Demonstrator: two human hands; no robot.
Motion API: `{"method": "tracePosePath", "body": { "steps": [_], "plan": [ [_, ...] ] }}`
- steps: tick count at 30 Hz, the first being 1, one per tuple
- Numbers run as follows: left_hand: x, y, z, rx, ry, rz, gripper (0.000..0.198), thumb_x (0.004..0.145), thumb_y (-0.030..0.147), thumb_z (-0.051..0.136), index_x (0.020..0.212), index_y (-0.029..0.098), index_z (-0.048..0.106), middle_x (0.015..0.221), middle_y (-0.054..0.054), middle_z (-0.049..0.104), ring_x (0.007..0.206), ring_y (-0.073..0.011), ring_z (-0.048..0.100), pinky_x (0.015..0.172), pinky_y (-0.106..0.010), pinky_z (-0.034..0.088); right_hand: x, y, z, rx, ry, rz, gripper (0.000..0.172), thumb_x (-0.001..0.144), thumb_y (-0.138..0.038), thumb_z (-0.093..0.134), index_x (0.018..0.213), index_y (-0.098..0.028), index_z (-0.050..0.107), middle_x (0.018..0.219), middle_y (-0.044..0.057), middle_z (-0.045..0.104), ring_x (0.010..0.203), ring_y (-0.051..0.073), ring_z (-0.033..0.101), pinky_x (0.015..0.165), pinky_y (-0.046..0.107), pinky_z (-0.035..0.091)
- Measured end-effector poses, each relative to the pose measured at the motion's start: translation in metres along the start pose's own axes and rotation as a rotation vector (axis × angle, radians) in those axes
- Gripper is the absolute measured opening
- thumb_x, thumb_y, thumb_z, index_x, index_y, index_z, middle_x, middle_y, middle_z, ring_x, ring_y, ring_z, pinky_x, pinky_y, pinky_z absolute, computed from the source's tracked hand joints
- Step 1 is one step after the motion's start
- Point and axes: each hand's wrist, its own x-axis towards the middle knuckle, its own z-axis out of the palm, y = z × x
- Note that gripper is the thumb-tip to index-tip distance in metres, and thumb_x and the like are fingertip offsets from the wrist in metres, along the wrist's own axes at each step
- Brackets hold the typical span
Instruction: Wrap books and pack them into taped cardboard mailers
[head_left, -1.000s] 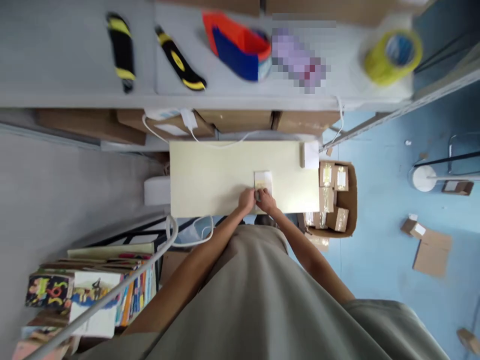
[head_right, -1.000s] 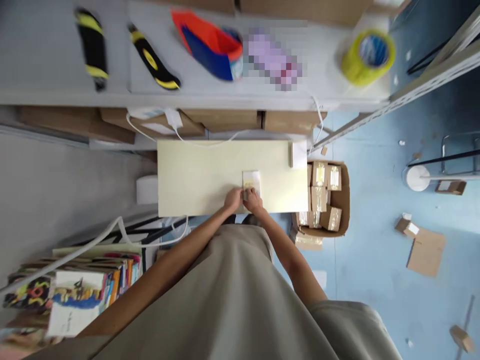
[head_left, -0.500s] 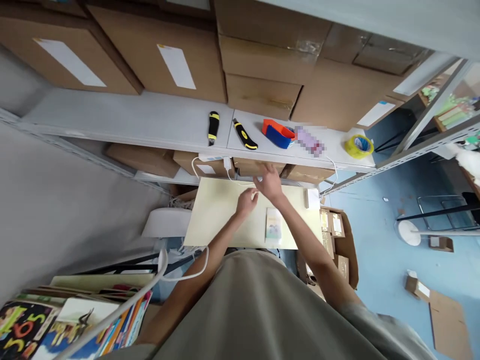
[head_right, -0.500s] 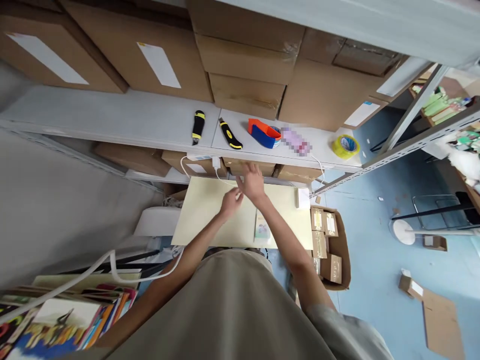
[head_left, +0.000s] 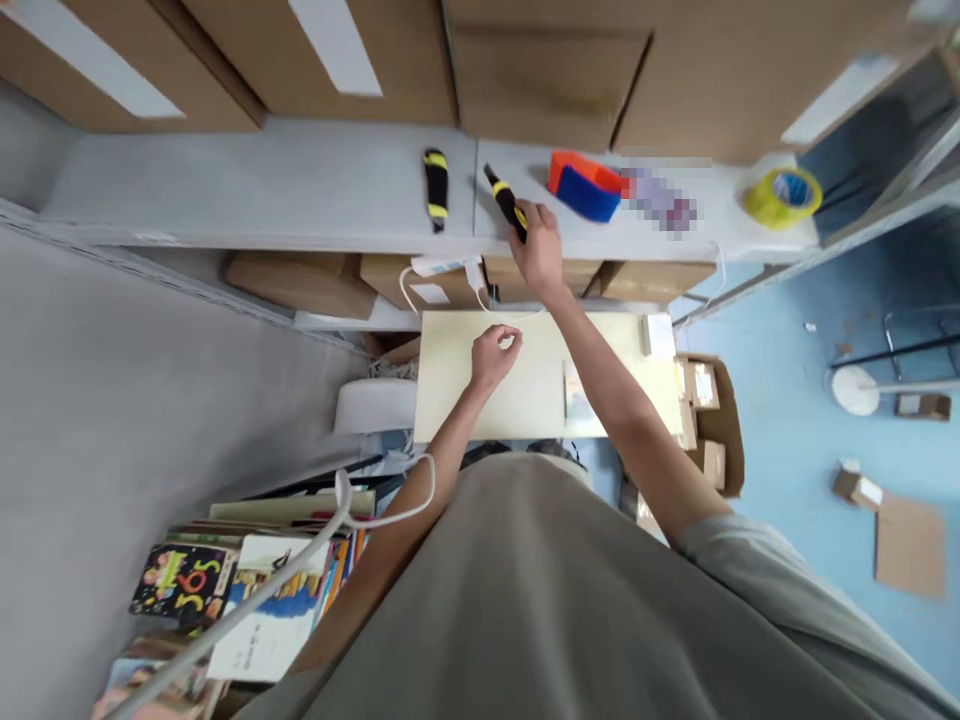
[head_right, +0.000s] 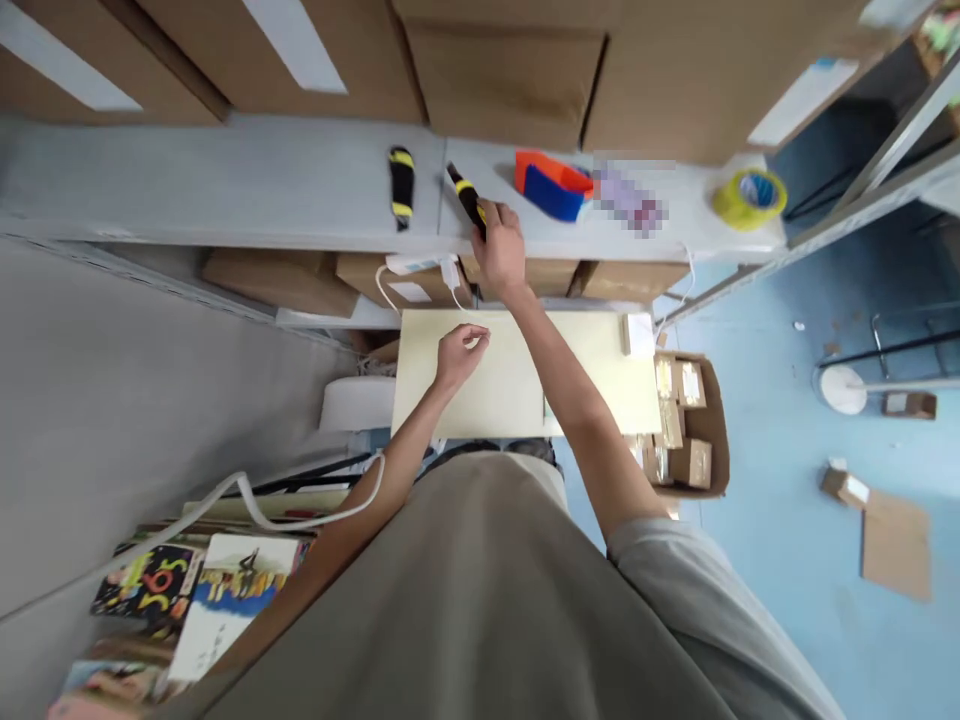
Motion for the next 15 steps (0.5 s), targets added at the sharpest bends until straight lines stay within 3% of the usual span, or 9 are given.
{"method": "tracePosePath", "body": {
  "steps": [4,7,9,12,15],
  "plan": [
    [-0.03,-0.052,0.054,0.096,-0.316,-0.182,0.021,0.1,0.012,0.069,0.108,0.021,0.085,0.122,-0.007,0.09,0.11,-0.024,0.085,0.108,-0.035,0.065,-0.139,0.059,0.008,0.214,0.137,0.064,0.057,0.123,-0.046,0.034,0.17,-0.019,0.05,0.156,0.016,0.062,0.146,0.031,0.067,0.123,0.06,0.058],
    [-0.05,-0.08,0.106,0.137,-0.494,-0.253,0.021,0.1,0.012,0.069,0.11,0.02,0.086,0.126,-0.009,0.089,0.116,-0.026,0.085,0.112,-0.036,0.063,-0.256,0.091,0.011,0.267,0.096,0.377,0.057,0.12,-0.046,0.033,0.166,-0.021,0.055,0.151,0.017,0.069,0.134,0.028,0.073,0.111,0.051,0.064],
    [-0.06,-0.09,0.139,0.141,-0.57,-0.296,0.024,0.099,0.009,0.069,0.115,0.018,0.085,0.131,-0.012,0.088,0.125,-0.0276,0.083,0.117,-0.037,0.061,-0.319,0.104,0.011,0.284,0.072,0.617,0.052,0.117,-0.042,0.038,0.157,-0.019,0.063,0.143,0.018,0.075,0.125,0.026,0.076,0.107,0.047,0.066],
    [-0.071,-0.093,0.178,0.149,-0.582,-0.359,0.035,0.095,0.007,0.07,0.126,0.016,0.082,0.142,-0.016,0.083,0.137,-0.0297,0.078,0.121,-0.037,0.059,-0.382,0.113,0.01,0.302,0.042,0.883,0.052,0.114,-0.038,0.037,0.149,-0.015,0.067,0.135,0.022,0.079,0.118,0.027,0.078,0.103,0.045,0.067],
    [-0.079,-0.092,0.202,0.114,-0.552,-0.388,0.042,0.096,0.007,0.067,0.135,0.016,0.079,0.149,-0.016,0.08,0.134,-0.0283,0.079,0.119,-0.035,0.059,-0.413,0.112,0.005,0.277,0.007,1.0,0.055,0.114,-0.044,0.041,0.152,-0.012,0.064,0.136,0.025,0.079,0.119,0.028,0.078,0.101,0.045,0.067]
  ]
}}
